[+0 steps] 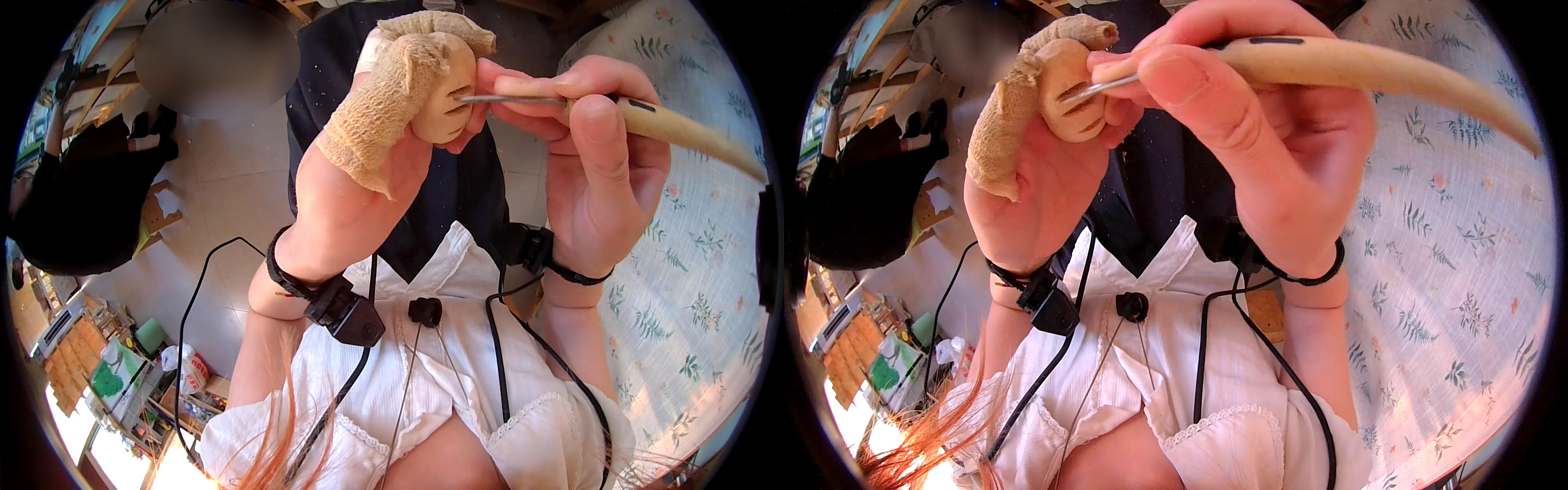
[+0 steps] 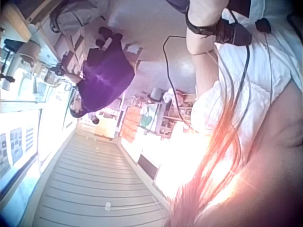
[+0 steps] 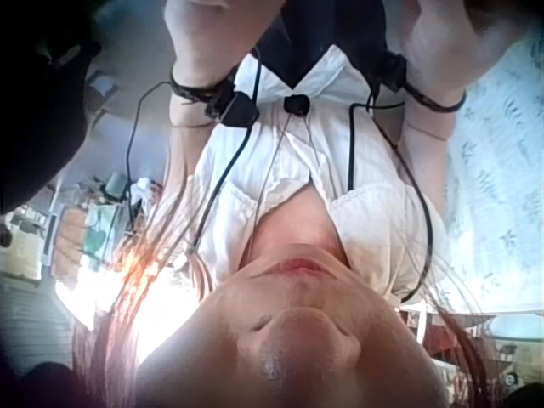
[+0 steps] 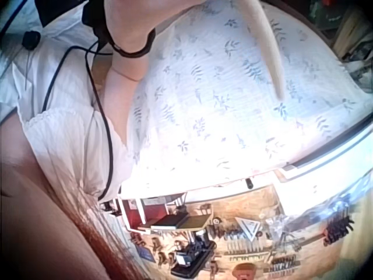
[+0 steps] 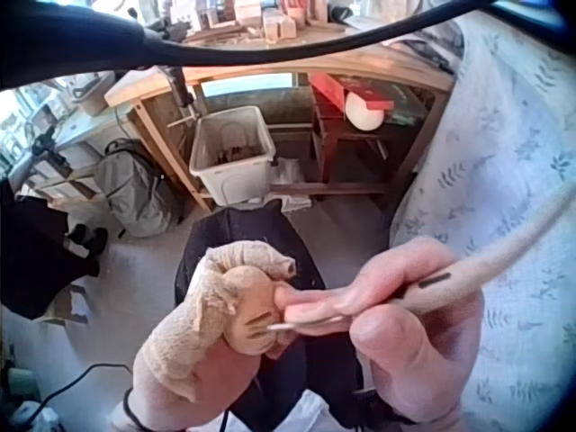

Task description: The person carves a small, rounded wooden object using a sharp carving knife. They hold the object with a cloth-wrapped hand and carefully carve parallel grooves into its surface. The person switches to a different carving tool towards the end of the clip to continue refining the details.

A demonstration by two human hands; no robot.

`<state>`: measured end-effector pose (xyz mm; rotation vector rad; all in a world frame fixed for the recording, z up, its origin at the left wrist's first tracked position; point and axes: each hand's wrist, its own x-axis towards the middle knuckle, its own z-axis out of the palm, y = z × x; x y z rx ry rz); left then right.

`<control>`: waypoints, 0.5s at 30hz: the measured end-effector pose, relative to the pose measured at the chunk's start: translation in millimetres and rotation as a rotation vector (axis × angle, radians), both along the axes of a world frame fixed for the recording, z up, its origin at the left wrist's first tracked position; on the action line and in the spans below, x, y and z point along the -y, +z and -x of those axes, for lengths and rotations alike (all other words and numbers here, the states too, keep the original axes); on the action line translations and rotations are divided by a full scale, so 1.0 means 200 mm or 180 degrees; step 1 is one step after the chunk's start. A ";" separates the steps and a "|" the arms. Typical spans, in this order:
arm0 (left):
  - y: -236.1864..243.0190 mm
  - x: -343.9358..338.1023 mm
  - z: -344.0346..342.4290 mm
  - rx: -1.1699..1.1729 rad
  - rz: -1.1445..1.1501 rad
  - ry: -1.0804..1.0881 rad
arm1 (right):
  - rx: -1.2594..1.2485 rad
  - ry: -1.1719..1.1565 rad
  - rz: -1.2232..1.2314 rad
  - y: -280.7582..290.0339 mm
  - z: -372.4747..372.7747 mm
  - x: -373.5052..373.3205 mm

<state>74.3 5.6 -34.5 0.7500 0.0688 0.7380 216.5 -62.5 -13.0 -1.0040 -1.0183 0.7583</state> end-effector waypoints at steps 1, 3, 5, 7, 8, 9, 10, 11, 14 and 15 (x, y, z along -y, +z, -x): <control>0.00 0.00 0.00 0.0017 -0.0004 -0.0037 | 0.0037 0.0025 -0.0147 0.01 0.01 0.00; -0.02 -0.02 0.01 0.0058 -0.0059 -0.0152 | -0.0172 0.0073 -0.0430 0.01 0.05 -0.01; -0.02 -0.02 0.01 0.0103 -0.0047 -0.0139 | -0.0204 -0.0035 -0.0484 0.00 0.07 -0.01; -0.01 0.00 0.01 0.0061 0.0067 -0.0016 | 0.0129 -0.0178 -0.0362 -0.02 0.07 0.00; 0.00 0.01 0.01 -0.0002 0.0161 0.0070 | 0.0253 -0.0188 -0.0317 -0.02 0.07 -0.01; 0.00 0.02 0.01 -0.0058 0.0226 0.0109 | 0.0295 -0.0080 -0.0292 -0.03 0.05 -0.01; 0.01 0.02 0.01 -0.0102 0.0292 0.0129 | 0.0168 0.0092 -0.0305 -0.02 0.03 0.00; 0.01 0.03 0.02 -0.0139 0.0328 0.0101 | 0.0035 0.0270 -0.0306 -0.02 0.02 0.00; -0.04 -0.03 0.01 0.0382 0.0729 -0.0636 | -0.0575 0.0766 -0.0499 0.00 0.01 0.01; -0.04 -0.05 0.00 0.0484 0.0898 -0.0815 | -0.0564 0.0717 -0.0606 0.00 0.00 0.01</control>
